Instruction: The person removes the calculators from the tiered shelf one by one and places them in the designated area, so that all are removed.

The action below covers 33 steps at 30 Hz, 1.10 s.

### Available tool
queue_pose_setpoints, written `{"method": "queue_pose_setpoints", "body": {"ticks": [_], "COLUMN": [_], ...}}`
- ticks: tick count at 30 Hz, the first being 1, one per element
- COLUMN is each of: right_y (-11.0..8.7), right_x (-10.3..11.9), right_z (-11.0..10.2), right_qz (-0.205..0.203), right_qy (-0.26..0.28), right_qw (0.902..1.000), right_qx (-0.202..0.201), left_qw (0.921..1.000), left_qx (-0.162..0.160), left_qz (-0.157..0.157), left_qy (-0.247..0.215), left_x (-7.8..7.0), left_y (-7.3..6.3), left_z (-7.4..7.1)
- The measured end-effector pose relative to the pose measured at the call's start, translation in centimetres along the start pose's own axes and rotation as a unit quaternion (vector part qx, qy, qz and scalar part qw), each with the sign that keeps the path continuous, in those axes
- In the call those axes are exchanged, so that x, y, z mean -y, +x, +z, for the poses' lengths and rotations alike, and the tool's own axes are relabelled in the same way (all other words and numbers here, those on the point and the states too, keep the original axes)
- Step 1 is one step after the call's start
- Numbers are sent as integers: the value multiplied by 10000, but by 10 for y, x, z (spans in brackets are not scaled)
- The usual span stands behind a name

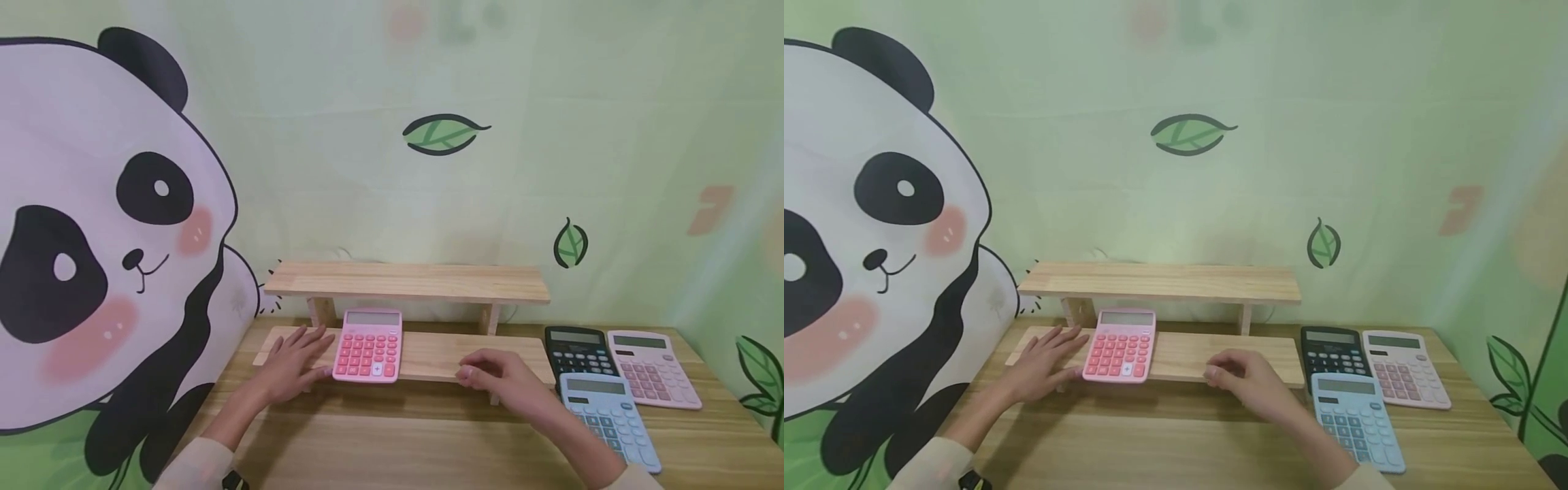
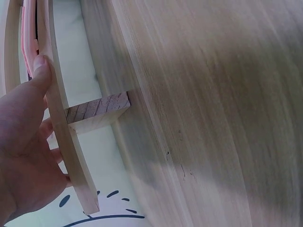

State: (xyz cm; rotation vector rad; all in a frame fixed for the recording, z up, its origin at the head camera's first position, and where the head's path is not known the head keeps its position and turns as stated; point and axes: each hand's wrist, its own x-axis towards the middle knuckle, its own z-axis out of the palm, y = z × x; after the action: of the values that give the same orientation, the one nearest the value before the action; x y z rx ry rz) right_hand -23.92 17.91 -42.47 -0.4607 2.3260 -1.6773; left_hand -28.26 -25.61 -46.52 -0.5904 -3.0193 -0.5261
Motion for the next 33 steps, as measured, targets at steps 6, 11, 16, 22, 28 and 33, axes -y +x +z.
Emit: {"method": "queue_pose_setpoints", "body": {"ticks": [6,11,16,22,28,33], "right_y": [26,40,46,49,45,46], "right_x": [1,0,0,-2,-7,-11], "right_z": [34,60,77,94,109,117], "right_qz": [-288,-161,-19,189,394,508], "right_qy": [963,1527,1639,1559,1694,1825], "right_qw": [9949,9880,9863,9874,9846,9818], "right_qx": [96,175,189,181,200,153], "left_qw": [10000,10000,9999,9999,10000,10000], "left_qx": [34,80,98,84,58,9], "left_qz": [-25,-40,-46,-64,-27,10], "left_qy": [33,23,24,9,29,27], "left_x": [-1,-2,-1,0,-3,-2], "left_y": [1,2,2,2,0,0], "left_z": [-1,-2,-2,-1,-2,-1]}}
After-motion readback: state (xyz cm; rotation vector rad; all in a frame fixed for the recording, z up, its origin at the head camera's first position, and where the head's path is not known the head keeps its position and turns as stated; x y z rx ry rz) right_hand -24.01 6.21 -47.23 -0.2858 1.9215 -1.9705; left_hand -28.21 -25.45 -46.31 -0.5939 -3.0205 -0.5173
